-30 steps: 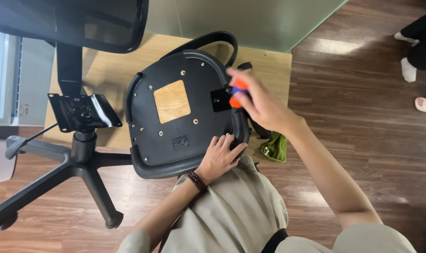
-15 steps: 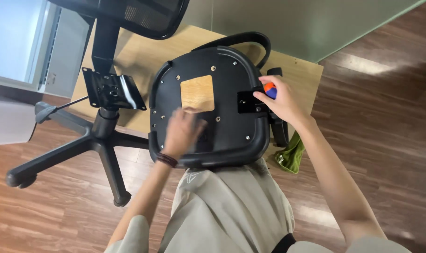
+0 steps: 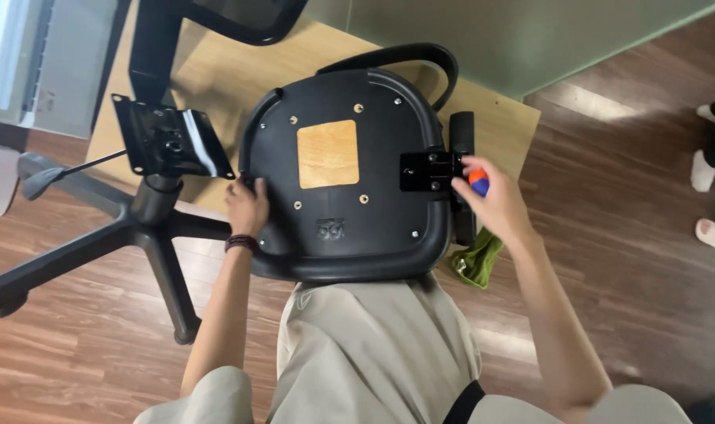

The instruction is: The recorder is assembling an office chair by using a screwdriver to attach the armrests to the seat base.

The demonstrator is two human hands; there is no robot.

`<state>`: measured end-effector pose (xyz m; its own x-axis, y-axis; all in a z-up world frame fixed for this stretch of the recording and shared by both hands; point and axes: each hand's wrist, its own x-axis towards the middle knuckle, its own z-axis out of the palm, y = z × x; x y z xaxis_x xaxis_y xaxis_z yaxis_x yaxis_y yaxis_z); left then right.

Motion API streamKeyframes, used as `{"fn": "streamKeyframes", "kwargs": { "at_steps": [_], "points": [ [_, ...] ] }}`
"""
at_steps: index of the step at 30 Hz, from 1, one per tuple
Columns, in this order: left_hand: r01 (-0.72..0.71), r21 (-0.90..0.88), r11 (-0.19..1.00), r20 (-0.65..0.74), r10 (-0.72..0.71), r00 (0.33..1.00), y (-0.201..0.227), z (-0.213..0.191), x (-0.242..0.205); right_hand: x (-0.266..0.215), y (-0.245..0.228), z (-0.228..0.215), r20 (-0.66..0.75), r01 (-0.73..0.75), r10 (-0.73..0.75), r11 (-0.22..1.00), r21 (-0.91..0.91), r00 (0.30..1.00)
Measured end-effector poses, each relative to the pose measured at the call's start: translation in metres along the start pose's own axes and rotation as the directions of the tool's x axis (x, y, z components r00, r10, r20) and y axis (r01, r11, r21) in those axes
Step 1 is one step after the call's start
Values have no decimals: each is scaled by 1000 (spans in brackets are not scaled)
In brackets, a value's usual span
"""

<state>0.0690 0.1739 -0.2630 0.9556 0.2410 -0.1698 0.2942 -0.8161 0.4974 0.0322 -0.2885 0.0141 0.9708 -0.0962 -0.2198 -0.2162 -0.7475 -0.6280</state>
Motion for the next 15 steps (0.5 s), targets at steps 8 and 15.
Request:
{"fn": "streamKeyframes", "kwargs": {
  "at_steps": [8,15],
  "points": [
    [340,-356,870,207,-282,937,3,-18,34,-1,2,15,-194,-65,50,995,-76,980],
    [449,-593,668,271,-360,893,-33,11,52,18,54,28,-43,-171,174,984,56,984]
  ]
}}
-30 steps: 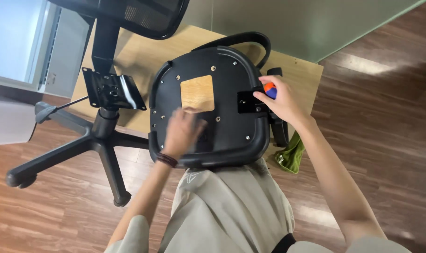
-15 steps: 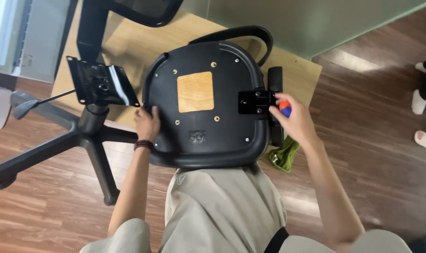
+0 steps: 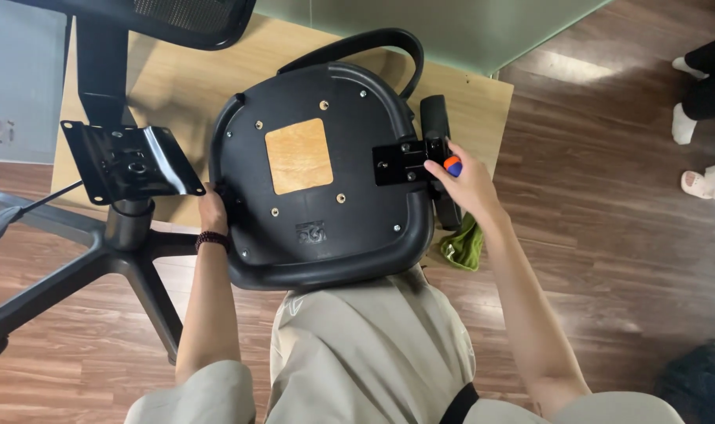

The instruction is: The recorder is assembling an office chair by using a screwdriver to attach the armrests to the seat base.

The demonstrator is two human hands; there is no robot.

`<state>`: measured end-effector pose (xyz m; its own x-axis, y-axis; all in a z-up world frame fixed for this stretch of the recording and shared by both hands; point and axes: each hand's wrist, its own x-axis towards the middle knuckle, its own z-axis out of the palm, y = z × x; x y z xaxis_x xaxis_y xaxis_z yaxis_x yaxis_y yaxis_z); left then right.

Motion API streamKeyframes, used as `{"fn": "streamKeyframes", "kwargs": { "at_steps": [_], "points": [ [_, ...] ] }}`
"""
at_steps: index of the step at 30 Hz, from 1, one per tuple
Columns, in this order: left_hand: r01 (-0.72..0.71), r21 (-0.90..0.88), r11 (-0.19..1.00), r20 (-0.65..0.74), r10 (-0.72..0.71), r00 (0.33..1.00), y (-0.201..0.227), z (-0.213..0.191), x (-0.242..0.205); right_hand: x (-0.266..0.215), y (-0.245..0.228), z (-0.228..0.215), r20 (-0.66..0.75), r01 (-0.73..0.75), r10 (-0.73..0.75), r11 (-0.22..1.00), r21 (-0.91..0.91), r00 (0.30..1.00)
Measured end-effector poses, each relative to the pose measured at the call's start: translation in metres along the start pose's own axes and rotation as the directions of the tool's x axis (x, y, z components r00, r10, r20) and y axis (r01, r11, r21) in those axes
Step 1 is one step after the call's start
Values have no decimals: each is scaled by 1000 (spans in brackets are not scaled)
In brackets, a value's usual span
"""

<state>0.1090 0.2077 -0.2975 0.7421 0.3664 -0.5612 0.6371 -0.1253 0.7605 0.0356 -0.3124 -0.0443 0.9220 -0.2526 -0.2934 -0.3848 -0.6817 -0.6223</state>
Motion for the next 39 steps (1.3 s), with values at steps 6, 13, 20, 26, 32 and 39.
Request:
{"fn": "streamKeyframes", "kwargs": {
  "at_steps": [6,13,20,26,32,39],
  "points": [
    [68,-126,990,85,-58,995,2,3,8,-3,11,-10,127,-266,237,902,341,963],
    [-106,17,994,87,105,991,48,11,-45,-22,12,-16,59,-277,277,872,403,959],
    [-79,162,984,-16,83,996,80,15,-72,-23,8,-31,85,-282,269,899,335,959],
    [-76,306,949,-127,120,985,87,17,-82,-25,5,-42,135,-302,274,912,278,952],
    [-160,295,942,-115,201,973,100,13,-92,-33,16,-48,106,-298,280,866,401,954],
    [-120,151,981,7,121,993,97,17,-101,-34,41,-46,11,-233,272,801,552,962]
  ]
}}
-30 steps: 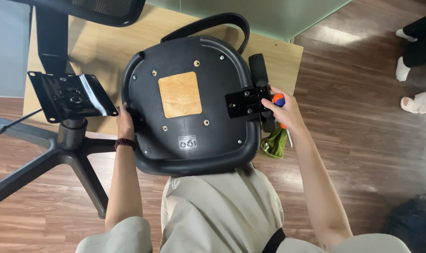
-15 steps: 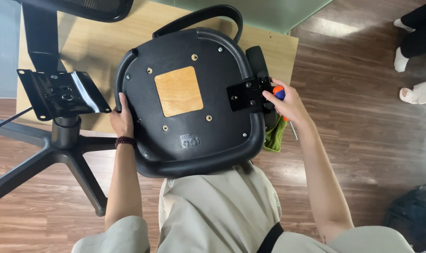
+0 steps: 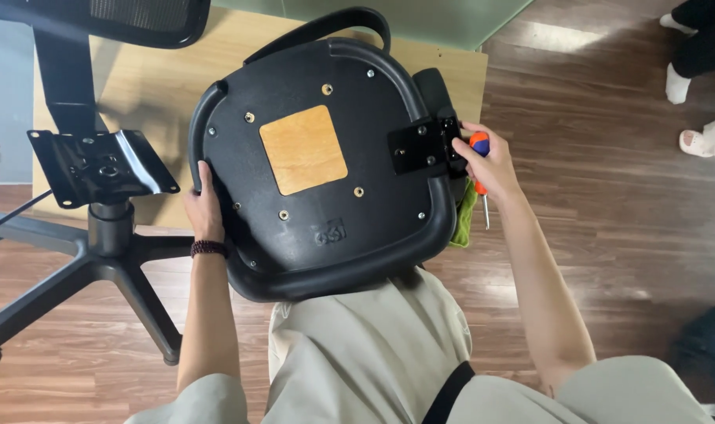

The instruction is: The recorder is assembling an office chair by using a screwdriver to attach the armrests to the seat base.

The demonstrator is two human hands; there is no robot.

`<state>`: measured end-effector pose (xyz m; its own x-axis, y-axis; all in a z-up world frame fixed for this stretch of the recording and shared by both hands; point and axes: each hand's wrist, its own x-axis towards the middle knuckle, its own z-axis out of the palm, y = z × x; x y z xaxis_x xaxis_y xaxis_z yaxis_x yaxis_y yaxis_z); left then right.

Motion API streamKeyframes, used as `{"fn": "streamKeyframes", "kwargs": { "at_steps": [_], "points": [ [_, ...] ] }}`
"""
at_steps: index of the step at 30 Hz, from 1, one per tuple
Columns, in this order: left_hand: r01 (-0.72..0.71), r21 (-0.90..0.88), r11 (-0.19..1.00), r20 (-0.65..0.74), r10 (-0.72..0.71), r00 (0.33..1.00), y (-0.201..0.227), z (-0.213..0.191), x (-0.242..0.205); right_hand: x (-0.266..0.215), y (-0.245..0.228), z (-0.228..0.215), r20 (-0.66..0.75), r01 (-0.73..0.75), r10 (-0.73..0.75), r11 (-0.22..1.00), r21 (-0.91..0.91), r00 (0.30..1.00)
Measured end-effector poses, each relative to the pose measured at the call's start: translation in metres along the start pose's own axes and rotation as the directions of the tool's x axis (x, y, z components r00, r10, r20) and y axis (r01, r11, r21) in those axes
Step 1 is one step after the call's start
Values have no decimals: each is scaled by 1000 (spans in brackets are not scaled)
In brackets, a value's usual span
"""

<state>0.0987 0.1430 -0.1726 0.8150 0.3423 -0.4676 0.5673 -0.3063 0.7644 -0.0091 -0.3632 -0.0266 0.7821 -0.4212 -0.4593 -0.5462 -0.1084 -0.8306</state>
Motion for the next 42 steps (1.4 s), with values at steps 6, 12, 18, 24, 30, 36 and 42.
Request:
{"fn": "streamKeyframes", "kwargs": {
  "at_steps": [6,12,18,24,30,36,42],
  "points": [
    [-23,-109,994,74,31,997,4,-5,-15,2,12,-14,3,17,-17,997,79,1000],
    [-117,-220,968,215,165,963,17,-19,-30,2,8,-22,37,36,-37,999,28,999],
    [-135,-82,987,261,152,953,48,-39,-53,-3,-4,-32,65,40,-35,997,-63,997],
    [-206,-191,960,310,258,915,57,-45,-75,5,-5,-47,85,78,-69,992,-102,994],
    [-285,-103,953,260,302,917,64,-45,-78,1,-14,-60,157,67,-40,983,-170,987],
    [-296,-152,943,309,330,892,95,-46,-98,13,-22,-90,52,267,-263,957,-115,963],
    [-369,-131,920,348,391,852,110,-44,-85,-3,-65,-92,49,146,-142,985,-96,989]
  ]
}}
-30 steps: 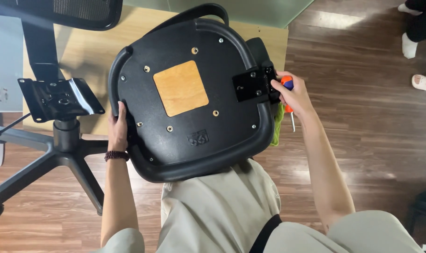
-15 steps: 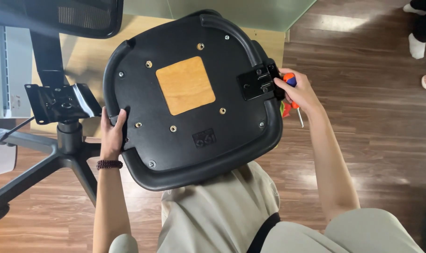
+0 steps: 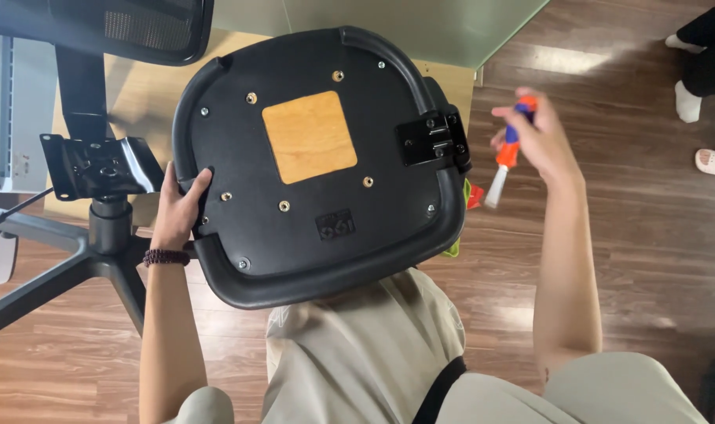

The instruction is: The recorder is assembling an office chair by using a screwdriver to attach the armrests to the seat base.

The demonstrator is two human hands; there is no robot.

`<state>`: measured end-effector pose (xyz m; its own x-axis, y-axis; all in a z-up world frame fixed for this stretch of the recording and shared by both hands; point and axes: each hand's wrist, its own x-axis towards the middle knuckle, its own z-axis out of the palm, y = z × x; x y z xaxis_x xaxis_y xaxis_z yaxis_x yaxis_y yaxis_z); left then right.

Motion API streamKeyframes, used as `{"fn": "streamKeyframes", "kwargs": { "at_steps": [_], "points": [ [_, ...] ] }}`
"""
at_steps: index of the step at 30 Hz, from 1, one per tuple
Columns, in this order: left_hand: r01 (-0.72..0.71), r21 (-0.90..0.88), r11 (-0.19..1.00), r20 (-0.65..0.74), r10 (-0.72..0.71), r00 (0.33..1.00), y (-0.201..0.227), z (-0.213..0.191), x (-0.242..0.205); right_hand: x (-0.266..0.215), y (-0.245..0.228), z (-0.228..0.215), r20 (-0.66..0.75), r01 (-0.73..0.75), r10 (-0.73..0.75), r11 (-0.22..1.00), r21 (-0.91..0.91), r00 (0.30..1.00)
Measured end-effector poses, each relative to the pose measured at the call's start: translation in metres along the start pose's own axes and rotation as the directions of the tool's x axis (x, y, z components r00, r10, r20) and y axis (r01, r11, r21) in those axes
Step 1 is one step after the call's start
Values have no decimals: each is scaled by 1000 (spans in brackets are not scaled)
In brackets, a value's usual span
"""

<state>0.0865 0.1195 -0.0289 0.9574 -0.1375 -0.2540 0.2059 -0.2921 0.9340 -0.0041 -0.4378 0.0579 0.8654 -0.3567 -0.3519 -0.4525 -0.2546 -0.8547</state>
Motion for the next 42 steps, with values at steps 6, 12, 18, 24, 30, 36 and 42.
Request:
{"fn": "streamKeyframes", "kwargs": {
  "at_steps": [6,12,18,24,30,36,42],
  "points": [
    [-25,-4,1000,37,25,999,2,0,19,6,54,18,144,-63,73,996,-68,987],
    [31,94,995,74,-38,997,31,5,44,11,70,13,124,-29,20,997,70,992],
    [-8,113,994,76,-1,997,29,6,57,12,74,11,131,-59,46,994,93,990],
    [50,75,996,84,-56,995,19,1,52,7,56,6,209,-89,77,995,50,975],
    [62,35,998,118,-65,991,-2,-9,60,17,37,-6,374,-21,83,986,-168,924],
    [82,89,993,121,-92,988,1,-9,62,27,47,-23,-32,174,-171,977,127,985],
    [96,106,990,116,-108,987,-1,-8,64,21,36,-5,-204,407,-358,864,297,911]
  ]
}}
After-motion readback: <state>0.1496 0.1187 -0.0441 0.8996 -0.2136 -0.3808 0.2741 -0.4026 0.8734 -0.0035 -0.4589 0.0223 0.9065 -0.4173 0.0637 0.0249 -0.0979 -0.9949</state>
